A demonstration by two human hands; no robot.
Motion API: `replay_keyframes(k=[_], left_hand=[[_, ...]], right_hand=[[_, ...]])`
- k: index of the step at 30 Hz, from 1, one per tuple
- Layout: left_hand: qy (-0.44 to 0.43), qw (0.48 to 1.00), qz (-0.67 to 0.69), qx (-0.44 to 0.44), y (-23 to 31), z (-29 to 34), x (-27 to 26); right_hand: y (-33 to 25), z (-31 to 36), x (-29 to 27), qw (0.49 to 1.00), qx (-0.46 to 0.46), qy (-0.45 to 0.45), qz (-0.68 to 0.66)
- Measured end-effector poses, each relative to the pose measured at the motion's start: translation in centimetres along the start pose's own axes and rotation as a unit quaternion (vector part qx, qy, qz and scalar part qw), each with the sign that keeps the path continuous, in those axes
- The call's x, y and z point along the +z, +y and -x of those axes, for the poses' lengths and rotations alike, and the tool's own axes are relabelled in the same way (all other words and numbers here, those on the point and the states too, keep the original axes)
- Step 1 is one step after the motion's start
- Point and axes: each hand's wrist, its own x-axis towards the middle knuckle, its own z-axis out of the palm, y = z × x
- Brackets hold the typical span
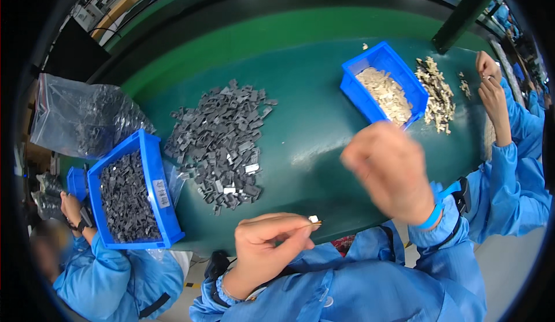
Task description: Assembling small grey and gold plastic components at a factory workbench.
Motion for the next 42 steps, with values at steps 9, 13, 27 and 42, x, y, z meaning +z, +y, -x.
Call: replay_keyframes(k=[9, 13, 27, 42], left_hand=[[0.019, 0.956, 0.265, -0.128, 0.5, -0.3, -0.1], [0.033, 0.950, 0.280, -0.135, 0.5, -0.2, 0.2], [0.095, 0.961, 0.248, -0.074, -0.2, -0.5, 1.7], [0.167, 0.979, 0.082, 0.084, -1.1, -1.0, 1.2]], right_hand=[[8.0, -0.3, -4.2, 0.977, 0.053, 0.069, 0.194], [6.0, -0.1, -3.6, 0.971, 0.062, 0.149, 0.174], [-2.6, 2.6, 4.2, 0.900, 0.157, 0.040, -0.404], [-2.6, 2.1, 3.7, 0.925, 0.144, 0.001, -0.353]])
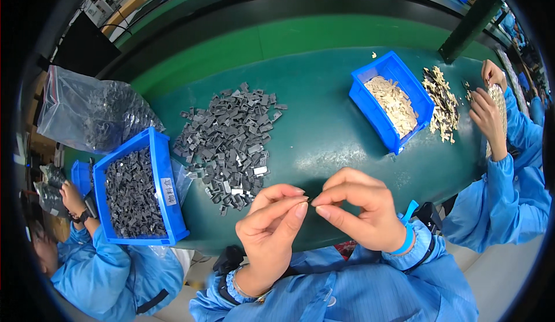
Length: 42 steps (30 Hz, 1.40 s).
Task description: Assembling small grey and gold plastic components at a factory workbench.
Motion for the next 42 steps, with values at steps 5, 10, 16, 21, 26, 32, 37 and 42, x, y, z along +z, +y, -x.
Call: replay_keyframes(k=[5, 10, 16, 21, 26, 32, 37, 42], left_hand=[[-0.017, 0.999, 0.024, 0.022, -0.2, 0.1, 0.0], [-0.039, 0.999, 0.029, -0.008, 0.0, 0.1, -0.1], [-0.065, 0.979, 0.153, -0.122, 0.0, 0.1, 0.2], [-0.005, 0.958, 0.249, -0.146, 1.9, -0.4, -0.2], [0.038, 0.938, -0.289, 0.188, 3.6, -0.2, -2.4], [-0.001, 0.698, -0.569, 0.435, 4.3, -0.2, -3.5], [-0.061, 0.666, -0.556, 0.494, 2.7, 0.1, -3.3], [-0.068, 0.647, -0.557, 0.516, 1.9, 0.3, -2.9]], right_hand=[[0.4, 0.6, 0.9, 1.000, 0.010, 0.024, 0.000], [0.3, 0.9, 1.3, 0.999, 0.024, 0.038, -0.011], [0.4, 0.9, 0.5, 0.999, -0.005, 0.042, 0.009], [-0.8, -1.3, -3.3, 0.970, -0.110, 0.117, 0.180], [-0.2, -3.7, -11.9, 0.833, -0.081, 0.169, 0.521], [0.9, -3.7, -13.7, 0.842, -0.044, 0.174, 0.509], [-1.3, -2.6, -7.5, 0.980, -0.058, 0.039, 0.187], [-0.6, -2.1, -2.3, 0.986, 0.038, -0.149, -0.071]])
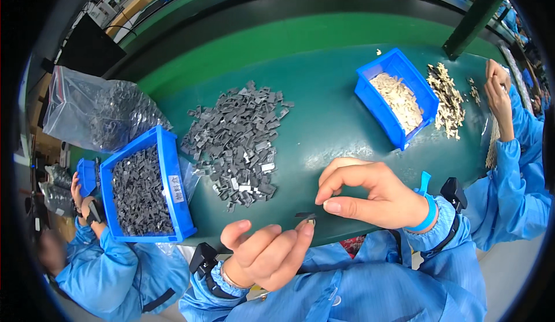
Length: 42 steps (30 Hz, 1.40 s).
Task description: Assembling small grey and gold plastic components at a factory workbench.
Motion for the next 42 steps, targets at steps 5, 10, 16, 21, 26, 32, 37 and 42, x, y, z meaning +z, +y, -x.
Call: replay_keyframes(k=[5, 10, 16, 21, 26, 32, 37, 42], left_hand=[[-0.010, 1.000, 0.003, 0.017, -0.1, 0.7, -0.1], [0.019, 0.999, 0.010, 0.030, -0.2, 1.5, 0.3], [-0.109, 0.987, -0.028, -0.119, -1.6, 0.3, 1.5], [-0.199, 0.965, -0.058, -0.161, -4.2, 0.0, 2.9], [-0.273, 0.942, -0.091, -0.173, -4.9, -0.6, 4.6], [-0.322, 0.924, -0.104, -0.178, -5.2, -0.9, 5.1], [-0.268, 0.940, -0.077, -0.195, -5.5, -0.6, 5.2], [-0.284, 0.933, -0.037, -0.218, -5.7, -0.6, 4.8]], right_hand=[[1.2, -0.5, 1.2, 0.995, 0.049, -0.059, -0.060], [1.5, -0.3, 1.7, 0.993, 0.067, -0.076, -0.065], [3.7, -0.1, 2.3, 0.994, 0.018, 0.077, 0.070], [5.2, -0.6, 1.3, 0.980, 0.040, 0.190, -0.039], [5.4, -0.6, 1.2, 0.984, 0.022, 0.176, 0.010], [5.5, -0.6, 1.2, 0.985, 0.029, 0.167, 0.017], [5.4, -0.7, 1.2, 0.985, 0.018, 0.169, 0.030], [5.6, -0.7, 1.1, 0.985, 0.006, 0.169, 0.037]])
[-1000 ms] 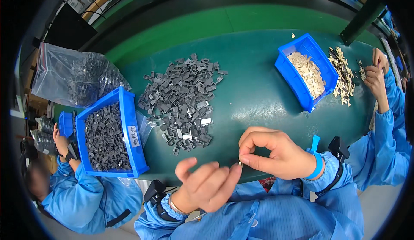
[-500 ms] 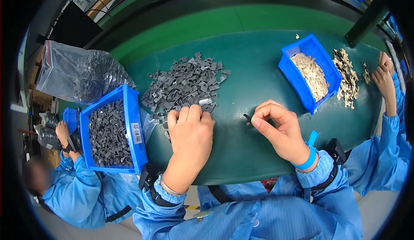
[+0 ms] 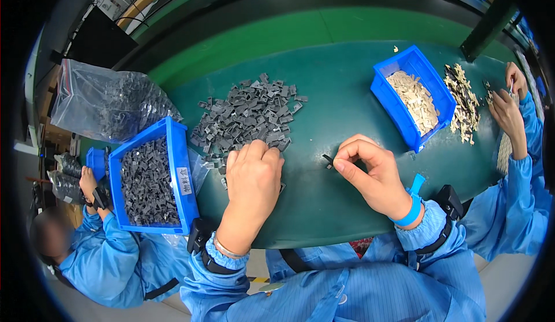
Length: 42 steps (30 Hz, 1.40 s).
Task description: Assembling small grey and gold plastic components at a factory workbench.
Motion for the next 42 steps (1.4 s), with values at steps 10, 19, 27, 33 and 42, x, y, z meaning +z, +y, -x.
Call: replay_keyframes(k=[10, 19, 27, 33, 42], left_hand=[[0.063, 0.830, 0.543, -0.109, 1.8, 1.0, -1.9], [-0.040, 0.368, 0.904, -0.216, 6.6, 3.2, -1.4], [-0.001, 0.407, 0.878, -0.251, 7.8, 3.6, -1.4], [0.044, 0.539, 0.820, -0.187, 7.6, 4.1, -0.8], [-0.081, 0.565, 0.810, -0.137, 6.3, 3.9, -1.8]], right_hand=[[-0.1, 0.3, 0.0, 0.997, -0.053, 0.047, -0.035], [-2.2, 2.6, 1.8, 0.962, -0.245, 0.111, 0.052], [-2.5, 2.6, 1.2, 0.935, -0.294, 0.142, 0.135], [-3.4, 2.6, 0.5, 0.941, -0.288, 0.128, 0.124], [-3.7, 2.4, -1.7, 0.900, -0.370, -0.008, 0.230]])
